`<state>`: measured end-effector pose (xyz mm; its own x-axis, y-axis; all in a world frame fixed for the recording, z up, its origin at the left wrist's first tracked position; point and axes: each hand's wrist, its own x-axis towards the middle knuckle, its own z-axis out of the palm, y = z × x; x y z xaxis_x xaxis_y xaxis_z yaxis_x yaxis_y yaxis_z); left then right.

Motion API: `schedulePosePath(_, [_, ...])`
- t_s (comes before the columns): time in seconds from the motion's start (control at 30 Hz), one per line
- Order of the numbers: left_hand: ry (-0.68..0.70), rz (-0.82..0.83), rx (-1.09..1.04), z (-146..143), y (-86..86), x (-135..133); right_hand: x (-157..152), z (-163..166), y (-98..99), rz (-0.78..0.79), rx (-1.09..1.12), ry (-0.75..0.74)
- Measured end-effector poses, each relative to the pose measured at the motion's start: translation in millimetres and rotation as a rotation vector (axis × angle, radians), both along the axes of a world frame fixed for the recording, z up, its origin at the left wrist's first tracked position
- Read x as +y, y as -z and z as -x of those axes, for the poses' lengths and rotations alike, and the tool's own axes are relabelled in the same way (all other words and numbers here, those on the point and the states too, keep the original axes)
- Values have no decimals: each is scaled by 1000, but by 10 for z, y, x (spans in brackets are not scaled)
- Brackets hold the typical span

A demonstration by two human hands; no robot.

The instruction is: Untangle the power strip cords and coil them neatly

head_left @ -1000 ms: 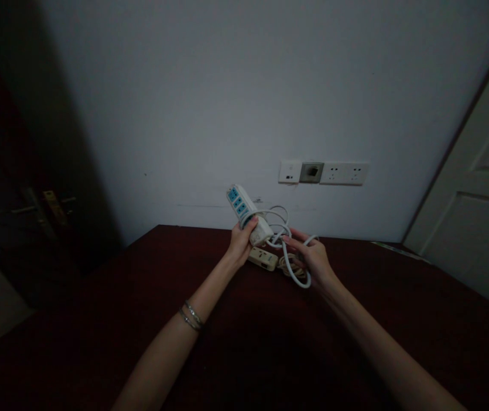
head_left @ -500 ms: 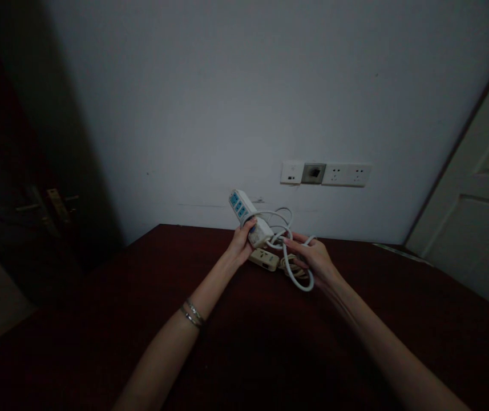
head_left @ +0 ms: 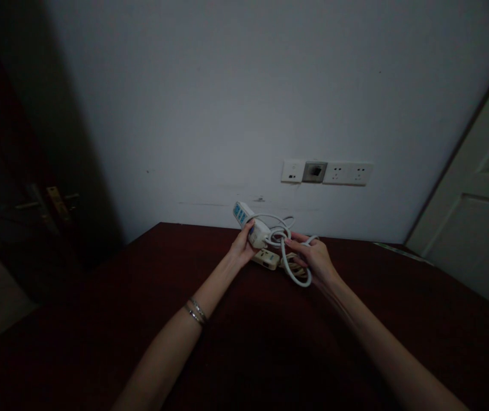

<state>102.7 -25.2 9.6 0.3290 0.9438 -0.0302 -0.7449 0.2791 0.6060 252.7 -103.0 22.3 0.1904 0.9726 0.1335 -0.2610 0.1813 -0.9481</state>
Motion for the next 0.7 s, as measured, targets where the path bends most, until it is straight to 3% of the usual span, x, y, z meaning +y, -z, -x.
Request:
schedulePosePath(0.13, [-9, 1, 0, -26, 52, -21, -17, -42, -50, 43, -73, -20])
schedulePosePath(0.37, [-126, -185, 45, -60, 59, -20, 15, -108, -34, 70, -21, -98])
schedulePosePath(0.6, [-231, -240, 192, -78, -17, -88, 79, -82, 22, -36, 120, 33])
schedulePosePath(0.7, [-232, -239, 254, -83, -40, -127, 72, -80, 29, -45, 81, 40])
